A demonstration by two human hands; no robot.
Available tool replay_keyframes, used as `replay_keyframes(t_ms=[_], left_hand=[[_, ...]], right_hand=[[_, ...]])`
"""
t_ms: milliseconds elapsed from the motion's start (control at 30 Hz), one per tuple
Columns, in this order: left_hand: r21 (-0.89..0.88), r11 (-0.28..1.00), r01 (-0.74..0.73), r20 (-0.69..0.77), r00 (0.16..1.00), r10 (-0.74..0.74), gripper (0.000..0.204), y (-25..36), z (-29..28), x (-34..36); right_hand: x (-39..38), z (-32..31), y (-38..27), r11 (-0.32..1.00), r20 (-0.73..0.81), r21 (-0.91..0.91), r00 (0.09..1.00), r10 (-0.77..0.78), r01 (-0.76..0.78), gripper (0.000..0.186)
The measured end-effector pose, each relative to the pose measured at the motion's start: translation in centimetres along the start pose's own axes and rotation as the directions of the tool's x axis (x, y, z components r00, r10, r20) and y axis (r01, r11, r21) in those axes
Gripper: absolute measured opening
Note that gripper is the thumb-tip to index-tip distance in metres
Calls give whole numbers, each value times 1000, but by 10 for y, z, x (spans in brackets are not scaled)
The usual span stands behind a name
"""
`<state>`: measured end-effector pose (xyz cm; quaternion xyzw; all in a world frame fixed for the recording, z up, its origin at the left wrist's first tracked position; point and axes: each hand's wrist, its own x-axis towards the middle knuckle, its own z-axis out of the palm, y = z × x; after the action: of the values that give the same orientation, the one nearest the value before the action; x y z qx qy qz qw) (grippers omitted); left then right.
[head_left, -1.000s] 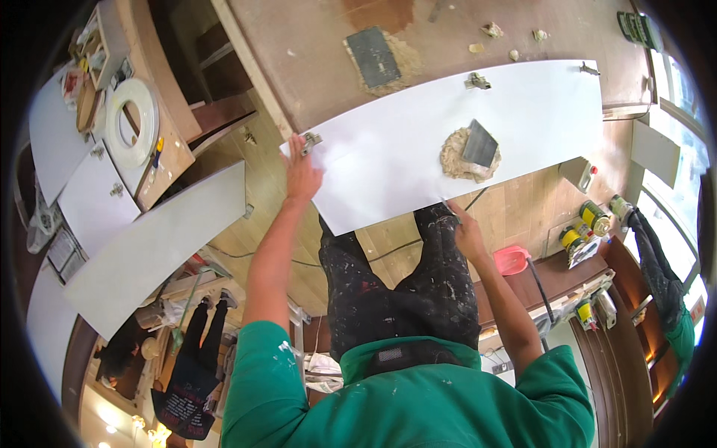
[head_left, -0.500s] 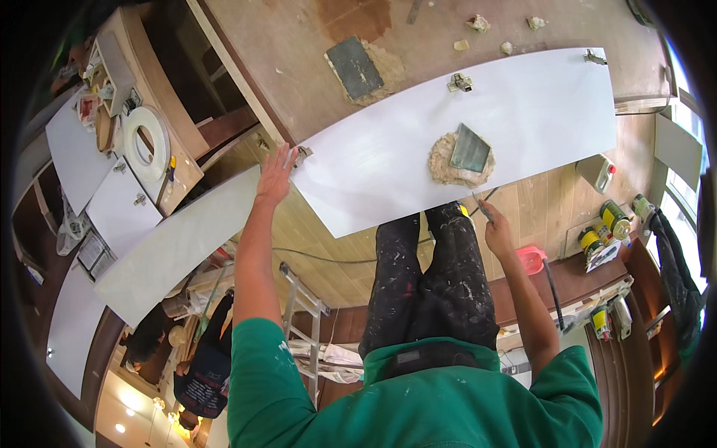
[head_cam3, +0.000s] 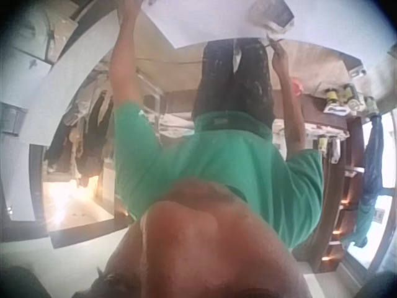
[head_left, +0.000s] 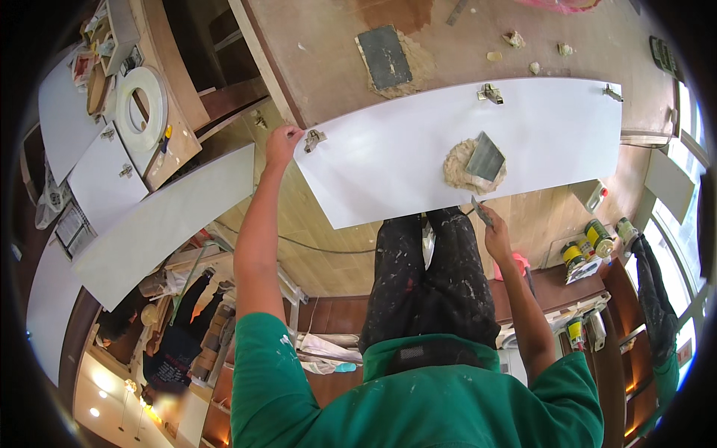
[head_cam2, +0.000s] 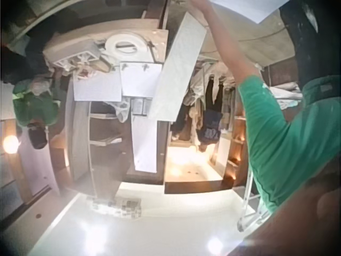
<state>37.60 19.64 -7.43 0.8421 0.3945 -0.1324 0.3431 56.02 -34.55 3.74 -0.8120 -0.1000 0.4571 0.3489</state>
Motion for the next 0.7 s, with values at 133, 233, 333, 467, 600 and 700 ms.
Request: replay_keyframes(t_ms=[133, 233, 333, 467, 600, 700], left_hand=[[-113, 994, -2, 62, 998, 10, 16, 1, 3, 7], [-171, 983, 69, 102, 993, -52, 15, -3, 5, 13], [-188, 980, 72, 122, 991, -50, 16, -8, 7, 16], [-175, 981, 87, 158, 986, -59, 18, -11, 5, 19], [-93, 995, 28, 196, 981, -9, 20, -9, 3, 24], [-126, 991, 40, 226, 974, -11, 21, -9, 2, 27]], right_hand=[[3, 1, -4, 999, -24, -31, 999, 31, -32, 58], [7, 8, -9, 999, -37, -17, 999, 36, -37, 57], [8, 15, -14, 998, -32, 7, 998, 62, -62, 57], [9, 22, -20, 996, -2, 15, 996, 84, -84, 57], [8, 24, -22, 995, 2, 6, 995, 96, -96, 57], [7, 24, -22, 998, -15, 11, 998, 64, -63, 58]])
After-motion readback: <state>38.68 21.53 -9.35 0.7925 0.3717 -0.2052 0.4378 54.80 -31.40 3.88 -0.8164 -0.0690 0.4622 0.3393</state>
